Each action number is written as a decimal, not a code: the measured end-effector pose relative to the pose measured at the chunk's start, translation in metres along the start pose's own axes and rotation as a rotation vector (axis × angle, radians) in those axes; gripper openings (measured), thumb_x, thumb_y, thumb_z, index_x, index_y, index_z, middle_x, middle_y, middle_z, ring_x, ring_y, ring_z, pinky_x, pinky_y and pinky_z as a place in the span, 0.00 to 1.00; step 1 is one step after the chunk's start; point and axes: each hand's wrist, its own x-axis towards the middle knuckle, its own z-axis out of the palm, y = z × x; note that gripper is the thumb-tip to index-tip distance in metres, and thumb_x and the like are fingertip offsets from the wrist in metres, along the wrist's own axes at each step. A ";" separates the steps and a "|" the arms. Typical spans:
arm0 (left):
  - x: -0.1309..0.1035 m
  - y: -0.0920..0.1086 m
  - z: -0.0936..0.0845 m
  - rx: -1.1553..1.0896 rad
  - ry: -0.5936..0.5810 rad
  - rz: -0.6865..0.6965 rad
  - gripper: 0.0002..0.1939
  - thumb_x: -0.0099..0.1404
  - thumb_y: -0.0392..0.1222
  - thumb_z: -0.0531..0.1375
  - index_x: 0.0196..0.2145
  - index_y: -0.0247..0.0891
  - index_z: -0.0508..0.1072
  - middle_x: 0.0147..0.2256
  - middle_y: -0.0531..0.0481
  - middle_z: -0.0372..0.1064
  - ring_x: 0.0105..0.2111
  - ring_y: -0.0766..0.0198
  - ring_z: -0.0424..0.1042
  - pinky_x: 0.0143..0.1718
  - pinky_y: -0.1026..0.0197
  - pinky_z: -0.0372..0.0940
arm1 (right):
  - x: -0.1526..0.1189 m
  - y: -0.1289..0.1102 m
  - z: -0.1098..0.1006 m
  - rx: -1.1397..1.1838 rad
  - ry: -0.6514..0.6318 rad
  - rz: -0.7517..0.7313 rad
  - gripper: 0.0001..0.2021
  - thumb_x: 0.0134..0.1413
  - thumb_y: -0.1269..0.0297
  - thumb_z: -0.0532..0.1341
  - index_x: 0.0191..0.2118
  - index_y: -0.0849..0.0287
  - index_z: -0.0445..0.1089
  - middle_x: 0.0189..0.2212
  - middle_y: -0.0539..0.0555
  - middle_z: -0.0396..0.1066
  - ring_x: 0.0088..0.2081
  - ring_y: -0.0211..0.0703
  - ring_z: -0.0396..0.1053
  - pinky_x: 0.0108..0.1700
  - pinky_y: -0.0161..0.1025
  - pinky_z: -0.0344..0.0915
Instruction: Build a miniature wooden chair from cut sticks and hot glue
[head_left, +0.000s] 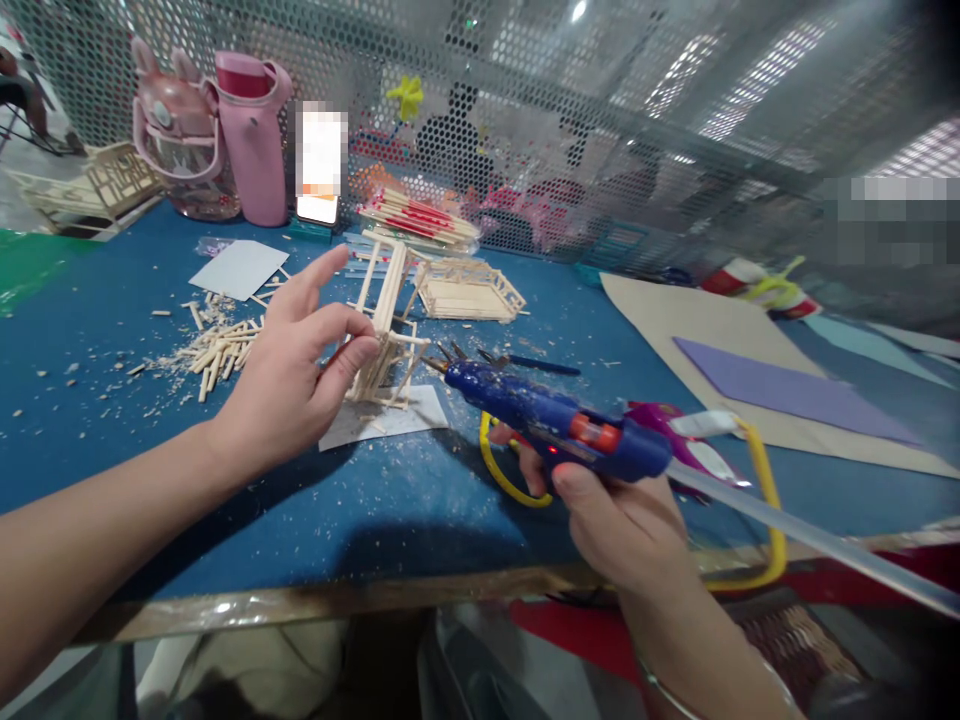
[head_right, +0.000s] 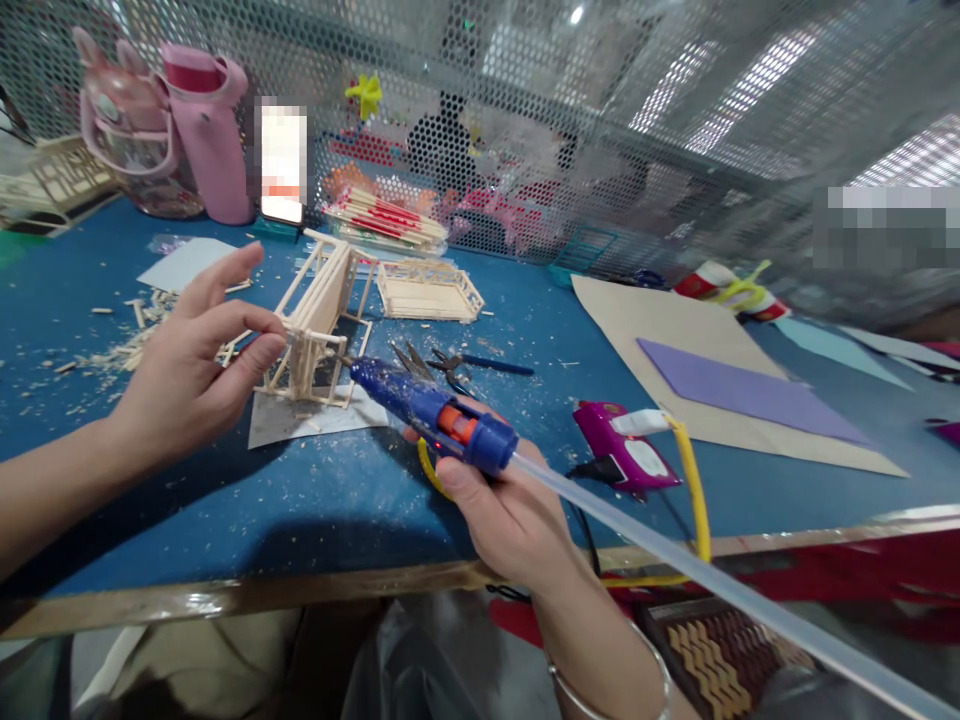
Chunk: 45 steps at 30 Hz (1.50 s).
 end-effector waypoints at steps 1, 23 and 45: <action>-0.001 0.001 0.000 -0.022 -0.002 -0.048 0.07 0.65 0.41 0.53 0.33 0.40 0.71 0.57 0.45 0.59 0.59 0.52 0.57 0.58 0.46 0.55 | -0.001 0.000 0.000 0.001 0.000 -0.002 0.21 0.58 0.47 0.52 0.44 0.57 0.72 0.37 0.57 0.75 0.39 0.52 0.73 0.37 0.46 0.70; 0.000 0.004 -0.002 -0.132 -0.103 -0.088 0.07 0.64 0.37 0.52 0.29 0.39 0.67 0.30 0.50 0.64 0.35 0.61 0.64 0.37 0.57 0.63 | 0.010 -0.006 0.006 -0.430 -0.050 -0.512 0.24 0.57 0.69 0.53 0.60 0.53 0.55 0.43 0.59 0.75 0.41 0.48 0.74 0.40 0.46 0.64; 0.000 0.005 -0.002 -0.115 -0.106 -0.078 0.07 0.64 0.37 0.52 0.29 0.39 0.67 0.29 0.50 0.64 0.34 0.61 0.64 0.35 0.58 0.62 | 0.013 -0.006 0.005 -0.535 -0.040 -0.599 0.24 0.52 0.75 0.54 0.56 0.57 0.59 0.34 0.55 0.76 0.35 0.42 0.73 0.37 0.43 0.60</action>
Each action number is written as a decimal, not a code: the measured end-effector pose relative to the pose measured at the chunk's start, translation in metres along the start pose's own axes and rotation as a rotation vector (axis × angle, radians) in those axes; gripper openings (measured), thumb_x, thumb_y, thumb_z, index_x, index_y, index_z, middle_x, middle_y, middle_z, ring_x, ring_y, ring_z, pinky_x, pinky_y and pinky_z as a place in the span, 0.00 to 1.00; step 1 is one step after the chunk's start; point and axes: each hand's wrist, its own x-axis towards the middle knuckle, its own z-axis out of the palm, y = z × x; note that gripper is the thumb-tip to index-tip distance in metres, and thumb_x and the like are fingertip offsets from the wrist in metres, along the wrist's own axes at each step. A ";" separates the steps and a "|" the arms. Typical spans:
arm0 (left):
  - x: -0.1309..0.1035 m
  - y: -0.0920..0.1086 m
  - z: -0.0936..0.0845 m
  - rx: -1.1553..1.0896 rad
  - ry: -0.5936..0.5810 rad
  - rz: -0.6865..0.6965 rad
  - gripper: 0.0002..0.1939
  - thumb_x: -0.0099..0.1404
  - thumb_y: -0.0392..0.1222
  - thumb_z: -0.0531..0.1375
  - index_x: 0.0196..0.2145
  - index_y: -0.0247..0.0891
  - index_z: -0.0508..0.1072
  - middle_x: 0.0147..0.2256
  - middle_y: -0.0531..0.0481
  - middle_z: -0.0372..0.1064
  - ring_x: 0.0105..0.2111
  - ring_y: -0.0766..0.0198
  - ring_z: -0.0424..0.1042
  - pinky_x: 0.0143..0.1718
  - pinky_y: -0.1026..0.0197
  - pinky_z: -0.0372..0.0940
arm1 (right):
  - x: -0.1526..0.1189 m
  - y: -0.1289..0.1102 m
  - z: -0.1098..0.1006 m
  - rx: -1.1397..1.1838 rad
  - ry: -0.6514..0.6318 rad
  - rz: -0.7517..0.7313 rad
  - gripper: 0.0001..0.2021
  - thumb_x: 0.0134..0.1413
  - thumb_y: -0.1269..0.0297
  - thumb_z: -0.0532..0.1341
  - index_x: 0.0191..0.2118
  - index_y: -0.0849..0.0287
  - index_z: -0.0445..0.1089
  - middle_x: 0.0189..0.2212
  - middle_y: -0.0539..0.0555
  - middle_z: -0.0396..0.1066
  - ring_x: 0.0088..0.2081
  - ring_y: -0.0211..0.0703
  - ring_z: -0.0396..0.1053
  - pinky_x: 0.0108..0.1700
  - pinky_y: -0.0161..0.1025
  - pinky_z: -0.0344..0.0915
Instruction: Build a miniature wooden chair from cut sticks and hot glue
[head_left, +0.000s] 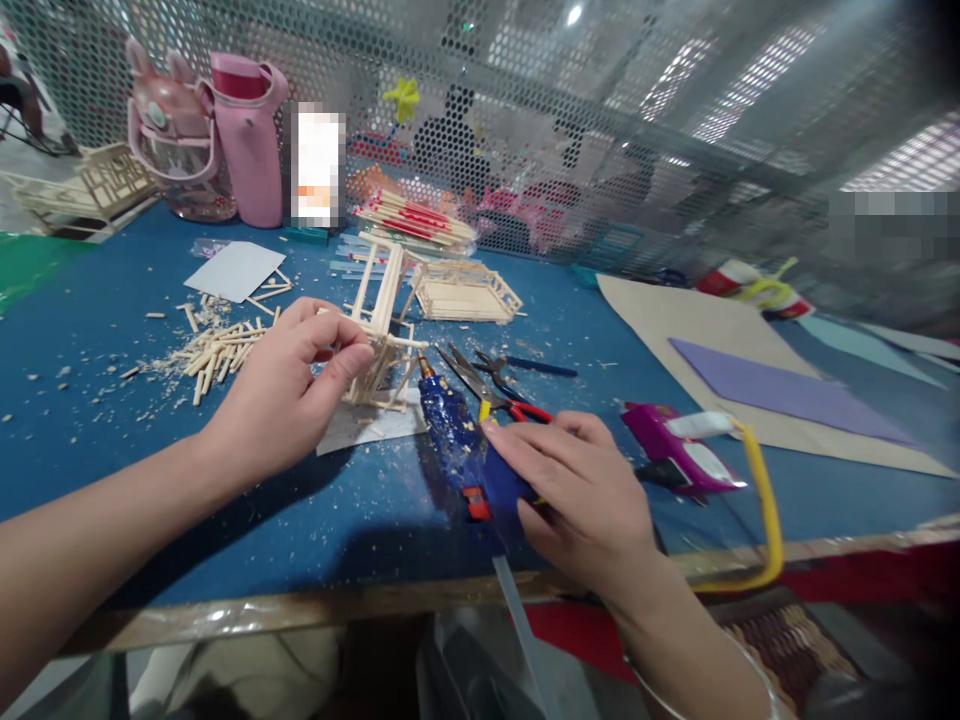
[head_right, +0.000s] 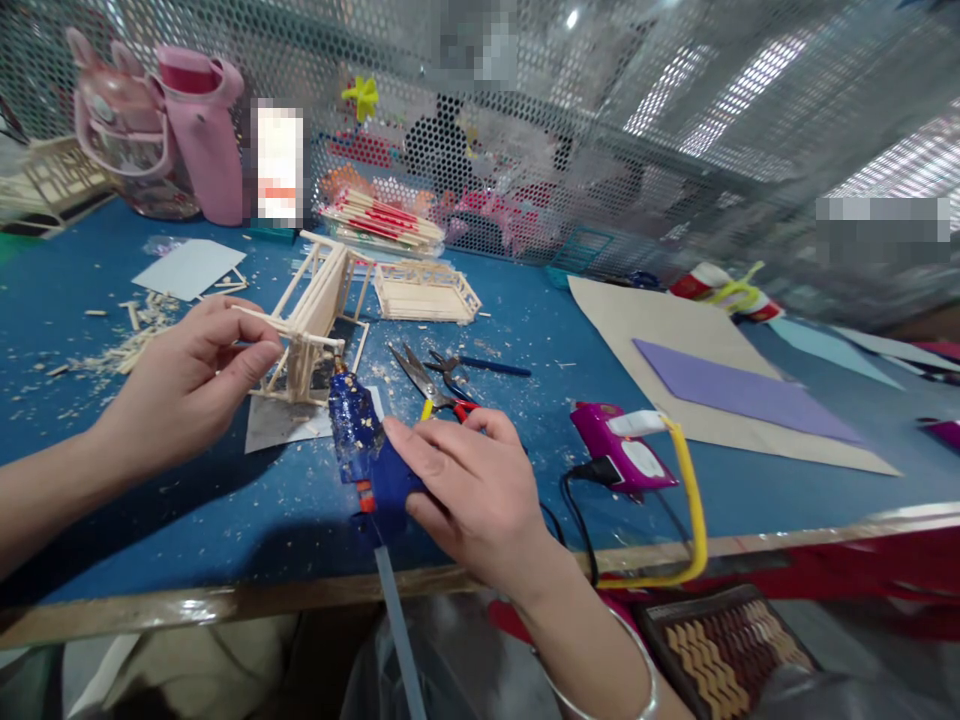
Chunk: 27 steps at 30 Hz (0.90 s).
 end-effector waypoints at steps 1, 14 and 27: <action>0.000 0.000 0.000 0.000 0.002 0.000 0.08 0.65 0.37 0.52 0.29 0.39 0.67 0.29 0.50 0.64 0.34 0.61 0.64 0.35 0.58 0.63 | 0.000 0.000 0.000 0.002 0.001 0.000 0.24 0.52 0.75 0.54 0.56 0.57 0.59 0.34 0.55 0.76 0.35 0.42 0.73 0.37 0.43 0.60; -0.001 -0.001 0.001 0.008 0.020 -0.013 0.08 0.65 0.38 0.52 0.31 0.39 0.69 0.35 0.47 0.66 0.41 0.58 0.67 0.41 0.54 0.65 | 0.002 0.035 -0.002 -0.074 0.057 0.209 0.22 0.53 0.67 0.57 0.55 0.54 0.59 0.44 0.57 0.72 0.41 0.49 0.71 0.40 0.45 0.62; -0.004 -0.002 0.004 0.097 0.124 -0.004 0.06 0.63 0.41 0.56 0.31 0.41 0.72 0.55 0.46 0.62 0.57 0.50 0.60 0.57 0.40 0.55 | 0.069 0.188 0.071 -0.265 -0.457 0.519 0.16 0.55 0.63 0.54 0.49 0.61 0.59 0.43 0.63 0.70 0.40 0.55 0.69 0.38 0.46 0.58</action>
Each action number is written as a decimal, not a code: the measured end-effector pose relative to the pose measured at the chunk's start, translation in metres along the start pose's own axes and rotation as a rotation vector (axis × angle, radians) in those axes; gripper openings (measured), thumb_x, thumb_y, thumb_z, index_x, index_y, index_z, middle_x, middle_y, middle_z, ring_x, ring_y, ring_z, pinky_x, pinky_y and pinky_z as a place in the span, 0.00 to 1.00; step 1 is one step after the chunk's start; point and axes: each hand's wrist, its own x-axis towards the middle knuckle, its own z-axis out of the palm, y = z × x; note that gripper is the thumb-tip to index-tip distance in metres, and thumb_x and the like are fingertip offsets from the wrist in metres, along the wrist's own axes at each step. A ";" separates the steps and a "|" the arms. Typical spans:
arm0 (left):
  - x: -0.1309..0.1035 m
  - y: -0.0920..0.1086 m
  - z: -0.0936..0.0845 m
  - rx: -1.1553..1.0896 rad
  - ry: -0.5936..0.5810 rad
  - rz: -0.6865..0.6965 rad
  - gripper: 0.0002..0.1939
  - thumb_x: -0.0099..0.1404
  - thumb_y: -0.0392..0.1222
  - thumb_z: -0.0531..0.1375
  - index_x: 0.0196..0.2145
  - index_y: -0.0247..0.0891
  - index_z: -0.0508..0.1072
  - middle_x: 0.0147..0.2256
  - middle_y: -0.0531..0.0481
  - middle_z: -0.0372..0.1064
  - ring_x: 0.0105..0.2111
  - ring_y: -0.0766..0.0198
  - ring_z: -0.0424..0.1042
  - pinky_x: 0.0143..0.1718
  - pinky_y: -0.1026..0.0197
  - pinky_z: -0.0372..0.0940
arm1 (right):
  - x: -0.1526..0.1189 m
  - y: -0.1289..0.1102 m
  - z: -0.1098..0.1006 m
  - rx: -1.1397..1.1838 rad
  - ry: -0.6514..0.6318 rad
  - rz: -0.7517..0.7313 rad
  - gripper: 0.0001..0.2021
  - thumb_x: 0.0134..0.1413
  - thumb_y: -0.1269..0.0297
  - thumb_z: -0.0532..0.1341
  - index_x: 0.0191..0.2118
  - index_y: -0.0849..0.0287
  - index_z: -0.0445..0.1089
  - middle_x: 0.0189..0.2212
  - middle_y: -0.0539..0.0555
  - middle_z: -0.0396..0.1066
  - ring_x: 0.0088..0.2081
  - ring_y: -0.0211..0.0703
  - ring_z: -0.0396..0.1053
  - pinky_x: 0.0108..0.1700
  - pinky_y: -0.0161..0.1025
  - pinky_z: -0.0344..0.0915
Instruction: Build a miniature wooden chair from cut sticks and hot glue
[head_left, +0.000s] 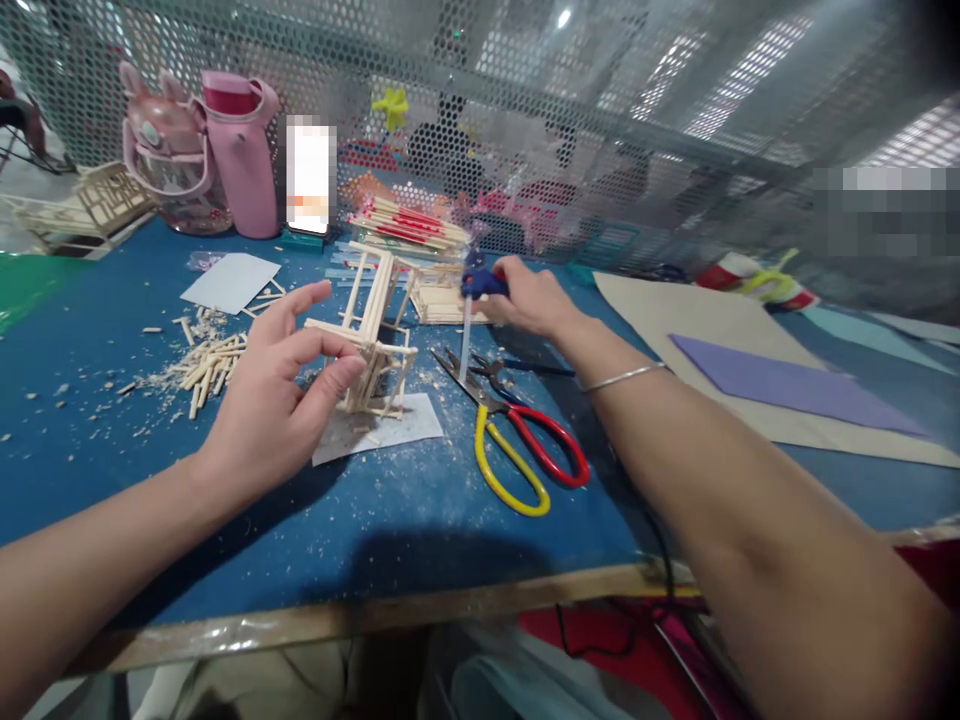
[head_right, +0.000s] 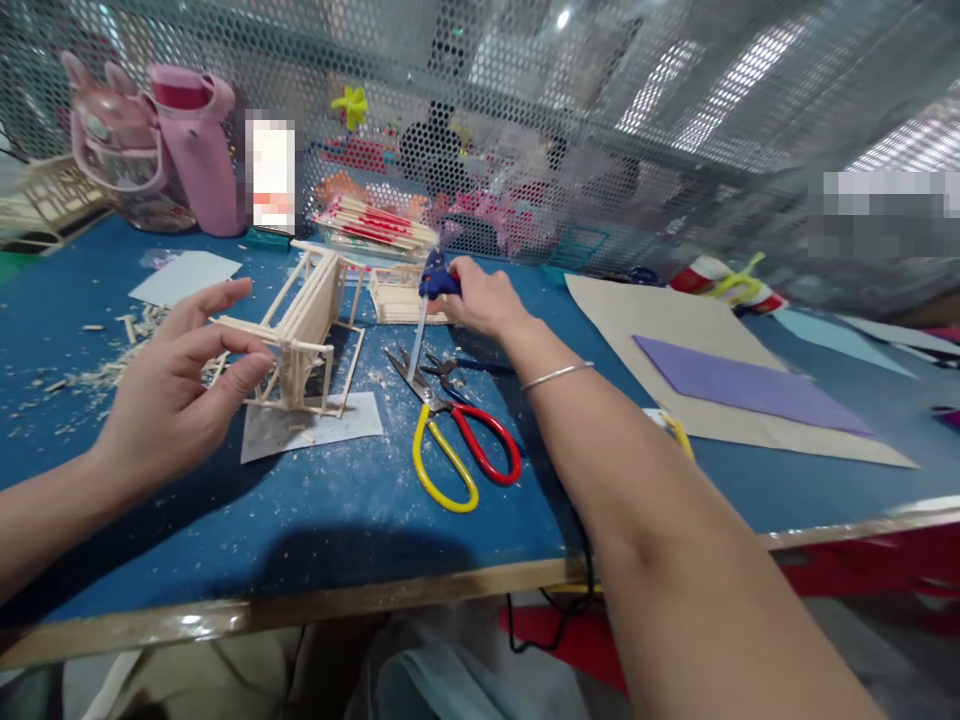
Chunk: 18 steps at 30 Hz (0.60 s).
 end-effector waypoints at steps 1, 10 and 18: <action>0.000 0.001 0.000 0.002 0.007 0.005 0.05 0.63 0.40 0.56 0.31 0.41 0.72 0.54 0.47 0.62 0.57 0.51 0.60 0.57 0.40 0.55 | 0.002 -0.001 0.005 0.008 -0.028 -0.013 0.17 0.54 0.63 0.55 0.49 0.60 0.59 0.41 0.62 0.71 0.39 0.54 0.69 0.38 0.45 0.58; -0.003 0.005 -0.006 0.027 0.075 0.044 0.03 0.62 0.45 0.59 0.32 0.48 0.72 0.59 0.55 0.56 0.60 0.53 0.55 0.59 0.42 0.58 | -0.009 -0.028 -0.028 -0.006 0.016 -0.015 0.19 0.49 0.62 0.61 0.48 0.60 0.65 0.51 0.64 0.66 0.46 0.59 0.66 0.41 0.50 0.59; -0.011 0.010 -0.007 -0.001 0.141 0.199 0.03 0.60 0.46 0.62 0.31 0.48 0.75 0.60 0.58 0.54 0.59 0.50 0.56 0.58 0.43 0.59 | -0.107 -0.133 -0.085 0.530 0.462 -0.558 0.06 0.56 0.62 0.59 0.34 0.54 0.73 0.29 0.47 0.74 0.32 0.37 0.70 0.45 0.43 0.60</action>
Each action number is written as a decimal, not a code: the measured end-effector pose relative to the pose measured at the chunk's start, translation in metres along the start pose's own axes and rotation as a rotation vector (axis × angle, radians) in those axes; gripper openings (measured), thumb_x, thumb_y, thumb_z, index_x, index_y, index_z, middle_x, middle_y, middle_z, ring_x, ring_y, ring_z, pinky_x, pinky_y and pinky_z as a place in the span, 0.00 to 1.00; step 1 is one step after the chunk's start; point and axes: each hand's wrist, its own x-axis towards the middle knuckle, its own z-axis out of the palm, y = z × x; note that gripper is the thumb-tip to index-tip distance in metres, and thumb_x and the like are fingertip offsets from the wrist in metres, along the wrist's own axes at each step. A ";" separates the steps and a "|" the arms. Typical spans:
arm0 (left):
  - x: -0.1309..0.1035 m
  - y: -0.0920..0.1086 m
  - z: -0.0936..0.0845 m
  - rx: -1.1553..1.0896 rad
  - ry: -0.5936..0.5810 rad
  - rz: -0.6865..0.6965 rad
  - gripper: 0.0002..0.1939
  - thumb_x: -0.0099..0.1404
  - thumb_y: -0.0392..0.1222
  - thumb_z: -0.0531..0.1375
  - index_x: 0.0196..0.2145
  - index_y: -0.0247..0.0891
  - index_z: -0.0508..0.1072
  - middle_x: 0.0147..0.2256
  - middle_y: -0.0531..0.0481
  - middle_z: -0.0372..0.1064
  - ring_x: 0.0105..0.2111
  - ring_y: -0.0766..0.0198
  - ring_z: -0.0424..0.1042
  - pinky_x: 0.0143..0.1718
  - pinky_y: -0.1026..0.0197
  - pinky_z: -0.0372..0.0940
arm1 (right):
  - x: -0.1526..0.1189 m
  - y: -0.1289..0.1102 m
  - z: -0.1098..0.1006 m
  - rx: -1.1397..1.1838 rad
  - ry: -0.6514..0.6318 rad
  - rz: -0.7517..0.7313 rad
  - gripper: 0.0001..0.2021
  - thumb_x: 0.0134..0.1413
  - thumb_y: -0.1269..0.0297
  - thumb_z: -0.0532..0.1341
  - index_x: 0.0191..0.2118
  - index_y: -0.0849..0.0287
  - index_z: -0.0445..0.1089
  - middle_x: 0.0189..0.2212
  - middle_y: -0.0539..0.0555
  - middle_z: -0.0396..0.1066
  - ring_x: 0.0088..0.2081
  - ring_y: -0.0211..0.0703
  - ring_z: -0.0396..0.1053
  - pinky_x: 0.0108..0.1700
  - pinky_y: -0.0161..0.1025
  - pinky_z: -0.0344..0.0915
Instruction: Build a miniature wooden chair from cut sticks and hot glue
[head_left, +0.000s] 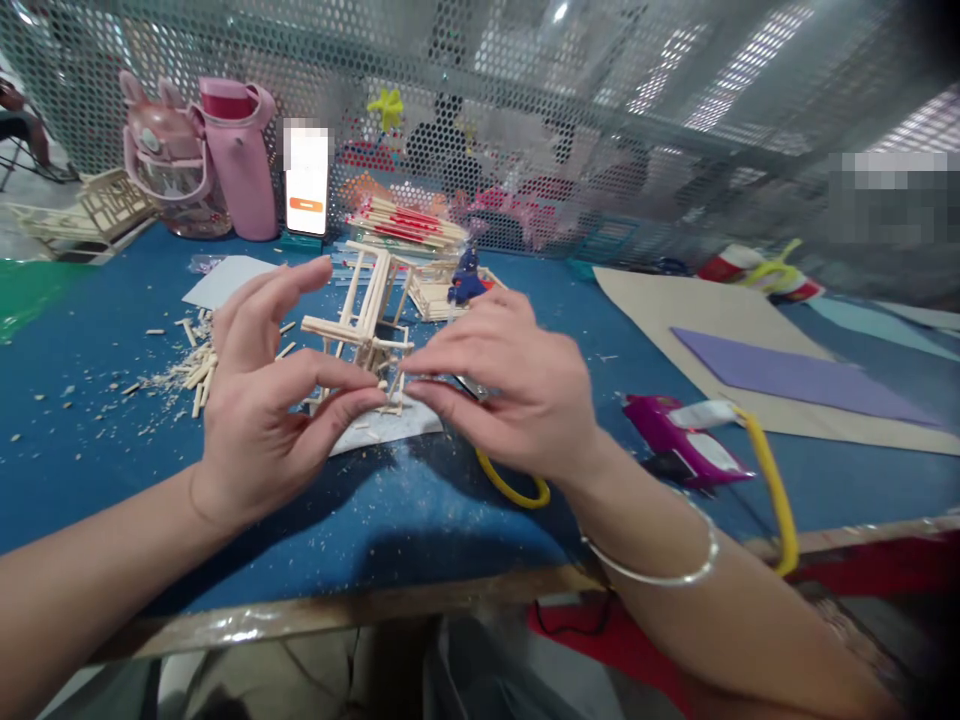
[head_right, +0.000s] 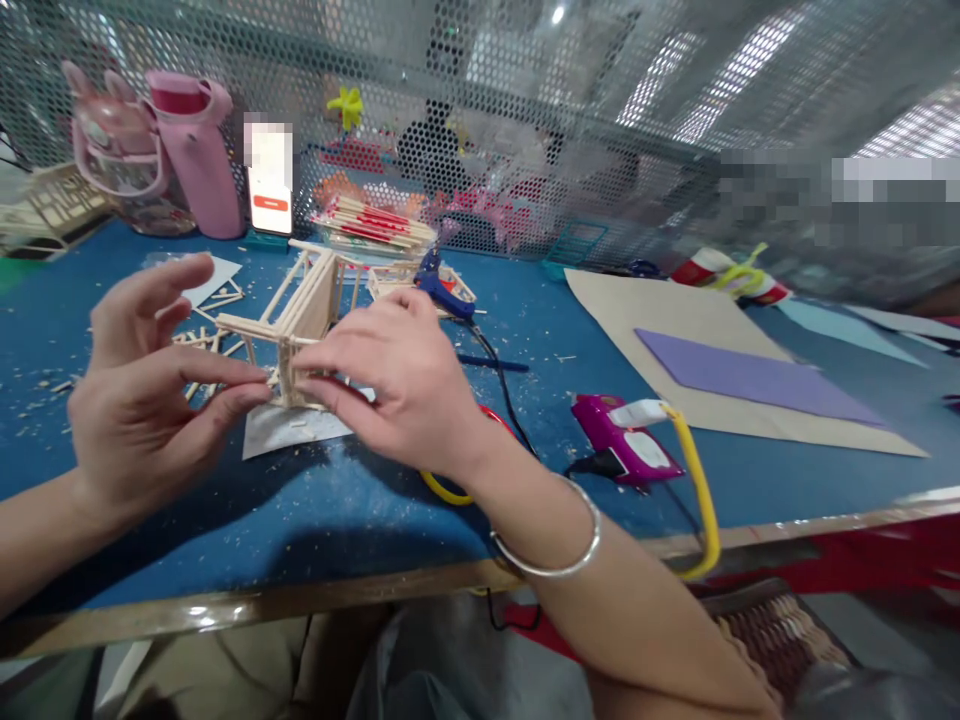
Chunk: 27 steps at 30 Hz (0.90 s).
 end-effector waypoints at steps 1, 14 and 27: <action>0.000 0.000 0.002 -0.039 0.029 0.018 0.02 0.59 0.45 0.62 0.30 0.48 0.75 0.59 0.57 0.56 0.58 0.50 0.57 0.57 0.43 0.59 | -0.004 -0.005 0.003 0.024 0.039 -0.047 0.04 0.55 0.62 0.61 0.33 0.54 0.73 0.28 0.47 0.75 0.31 0.37 0.70 0.46 0.44 0.59; -0.005 0.011 0.008 -0.229 -0.015 -0.063 0.03 0.60 0.43 0.63 0.29 0.44 0.74 0.57 0.50 0.60 0.57 0.50 0.60 0.56 0.43 0.59 | -0.019 -0.009 0.021 0.153 0.237 -0.047 0.01 0.52 0.68 0.63 0.32 0.56 0.72 0.28 0.48 0.75 0.31 0.36 0.70 0.46 0.45 0.60; 0.001 -0.005 0.012 -0.043 0.067 -0.073 0.13 0.62 0.37 0.58 0.45 0.46 0.67 0.54 0.49 0.63 0.57 0.54 0.60 0.60 0.46 0.53 | -0.018 0.007 0.031 -0.019 0.275 0.149 0.04 0.50 0.68 0.63 0.26 0.58 0.72 0.21 0.47 0.72 0.26 0.37 0.68 0.38 0.42 0.59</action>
